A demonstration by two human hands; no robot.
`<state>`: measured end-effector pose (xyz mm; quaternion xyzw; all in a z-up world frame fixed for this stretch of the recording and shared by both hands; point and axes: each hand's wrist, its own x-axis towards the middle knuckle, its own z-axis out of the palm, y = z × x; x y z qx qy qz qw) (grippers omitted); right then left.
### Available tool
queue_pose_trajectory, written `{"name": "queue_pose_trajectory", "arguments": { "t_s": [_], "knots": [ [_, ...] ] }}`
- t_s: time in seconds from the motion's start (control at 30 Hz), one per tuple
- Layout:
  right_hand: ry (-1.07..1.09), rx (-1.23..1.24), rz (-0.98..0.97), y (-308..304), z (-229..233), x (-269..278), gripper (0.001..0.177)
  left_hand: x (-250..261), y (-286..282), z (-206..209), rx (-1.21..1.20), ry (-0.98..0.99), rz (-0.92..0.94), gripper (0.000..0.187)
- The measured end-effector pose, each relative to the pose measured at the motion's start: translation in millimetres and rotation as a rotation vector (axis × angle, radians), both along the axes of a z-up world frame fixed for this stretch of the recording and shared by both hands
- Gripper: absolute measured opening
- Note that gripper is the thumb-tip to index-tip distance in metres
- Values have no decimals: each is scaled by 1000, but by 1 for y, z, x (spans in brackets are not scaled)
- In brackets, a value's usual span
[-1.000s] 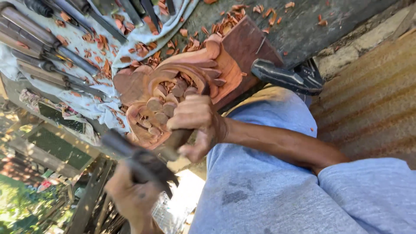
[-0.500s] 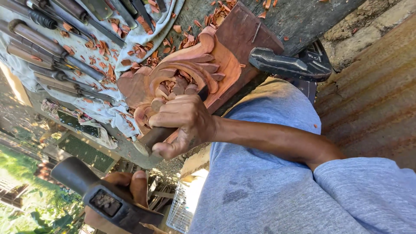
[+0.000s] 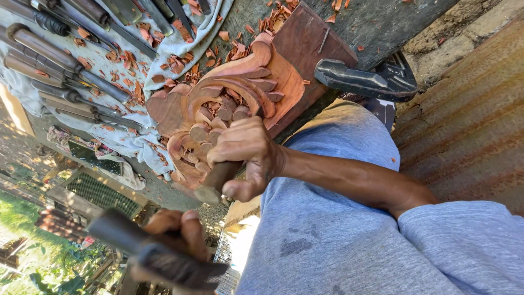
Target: The recorder is carving an intricate floral design into a piece of wood using a hammer and various chisels.
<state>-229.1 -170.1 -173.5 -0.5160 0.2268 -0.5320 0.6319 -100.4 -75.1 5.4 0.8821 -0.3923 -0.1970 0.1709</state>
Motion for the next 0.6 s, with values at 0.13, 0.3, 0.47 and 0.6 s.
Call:
{"name": "queue_pose_trajectory", "arguments": {
  "t_s": [0.13, 0.3, 0.47, 0.6],
  "knots": [
    [-24, -5, 17, 1, -6, -4, 44, -3, -36, -3, 125, -33, -580, 36],
    [-14, 3, 4, 2, -5, -1, 42, -7, -40, 1, 46, -125, -525, 22],
    [-1, -5, 12, -1, -7, 1, 40, 4, -21, -14, 174, -24, -592, 35],
    [56, -25, 46, 2, -7, 3, 44, 14, -12, -18, 13, 96, -334, 28]
  ]
}}
